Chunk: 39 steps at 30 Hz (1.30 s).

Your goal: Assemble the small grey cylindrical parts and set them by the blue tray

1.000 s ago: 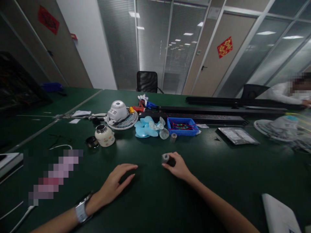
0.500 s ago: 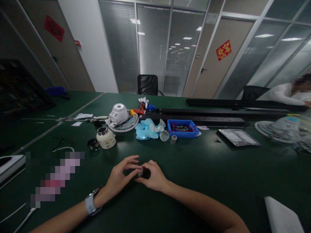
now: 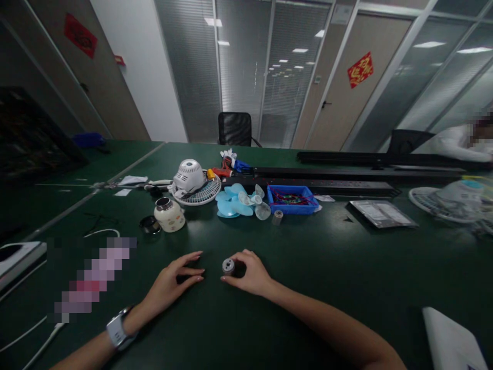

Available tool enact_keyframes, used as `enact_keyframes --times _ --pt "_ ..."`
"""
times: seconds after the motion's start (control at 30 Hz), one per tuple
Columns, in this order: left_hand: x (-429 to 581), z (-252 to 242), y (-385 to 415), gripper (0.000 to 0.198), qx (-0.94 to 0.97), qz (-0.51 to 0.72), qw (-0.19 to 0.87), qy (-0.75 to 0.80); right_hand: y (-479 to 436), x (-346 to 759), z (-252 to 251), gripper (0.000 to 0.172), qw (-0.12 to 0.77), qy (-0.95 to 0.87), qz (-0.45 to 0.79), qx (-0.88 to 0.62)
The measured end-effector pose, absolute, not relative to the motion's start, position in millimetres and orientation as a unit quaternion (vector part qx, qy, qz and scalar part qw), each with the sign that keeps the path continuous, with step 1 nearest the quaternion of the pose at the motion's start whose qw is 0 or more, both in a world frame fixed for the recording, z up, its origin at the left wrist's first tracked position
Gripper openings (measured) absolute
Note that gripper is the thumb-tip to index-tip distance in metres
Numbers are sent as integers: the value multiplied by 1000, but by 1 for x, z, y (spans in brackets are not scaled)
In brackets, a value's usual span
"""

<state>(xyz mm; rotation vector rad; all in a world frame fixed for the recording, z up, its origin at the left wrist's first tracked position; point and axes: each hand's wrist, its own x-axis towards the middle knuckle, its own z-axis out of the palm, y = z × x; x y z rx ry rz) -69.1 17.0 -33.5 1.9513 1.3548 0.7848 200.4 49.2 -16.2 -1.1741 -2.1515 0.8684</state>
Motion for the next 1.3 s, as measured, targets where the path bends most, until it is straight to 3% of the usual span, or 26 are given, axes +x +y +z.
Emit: enact_keyframes --times 0.07,0.2,0.33,0.67,0.8,0.87,0.93,1.07,1.2,1.3 --pt "-69 -30 18 56 737 306 314 515 53 219 -19 35 284 -790 302 -451" --pt "-70 -21 18 23 711 345 287 542 75 271 -29 38 328 -757 226 -518" --pt "-72 -19 19 41 697 362 275 555 117 324 -38 47 351 -698 134 -610" --pt "-71 -19 18 36 686 358 287 564 165 361 -43 65 437 -608 31 -662" --pt "-70 -19 19 37 689 357 308 551 125 324 -33 51 510 -635 -97 -572" --pt "-70 -20 19 36 692 357 308 547 101 292 -22 37 477 -710 -47 -516" --pt "-70 -21 19 35 690 356 298 555 81 255 -9 29 372 -809 74 -448" --pt "-70 -22 19 33 687 356 275 570 65 181 2 44 192 -889 248 -335" --pt "-70 -24 19 34 704 353 266 556 70 136 -10 35 147 -909 253 -297" --pt "-70 -25 20 34 712 344 265 552 74 133 -18 25 174 -899 257 -310"
